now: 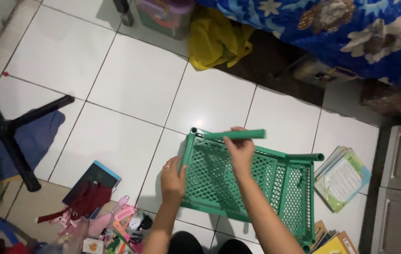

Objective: The person assembles a green plastic storage basket by snapping together the frame and legs, then places several books and notebooks into the basket. The person sits on the floor during the task.

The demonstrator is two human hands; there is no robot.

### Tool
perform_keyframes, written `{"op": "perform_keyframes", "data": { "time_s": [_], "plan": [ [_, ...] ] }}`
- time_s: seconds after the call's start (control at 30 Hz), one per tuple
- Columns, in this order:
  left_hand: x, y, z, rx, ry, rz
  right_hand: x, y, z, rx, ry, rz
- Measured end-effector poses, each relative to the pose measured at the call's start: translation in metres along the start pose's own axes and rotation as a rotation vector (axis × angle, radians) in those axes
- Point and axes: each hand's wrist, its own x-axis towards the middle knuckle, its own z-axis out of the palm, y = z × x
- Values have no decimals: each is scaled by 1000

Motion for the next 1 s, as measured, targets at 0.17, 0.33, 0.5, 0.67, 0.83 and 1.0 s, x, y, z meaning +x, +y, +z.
{"op": "perform_keyframes", "data": {
  "time_s": [0.17, 0.33, 0.5, 0.67, 0.83, 1.0],
  "plan": [
    [-3, -35, 28, 87, -129, -145, 21, 27, 51, -252, -148, -229],
    [-10, -52, 49, 86, -192, -193, 29, 36, 66, -384, -202, -300],
    [-11, -51, 44, 75, -176, -135, 29, 32, 73, -527, -191, -261],
    [-12, -53, 45, 56, -147, -95, 30, 31, 77, -581, -241, -368],
    [-14, -61, 52, 83, -110, -38, 36, 32, 80, -719, -315, -327],
    [-16, -66, 55, 70, -144, -84, 39, 38, 78, -712, -340, -379]
  ]
}}
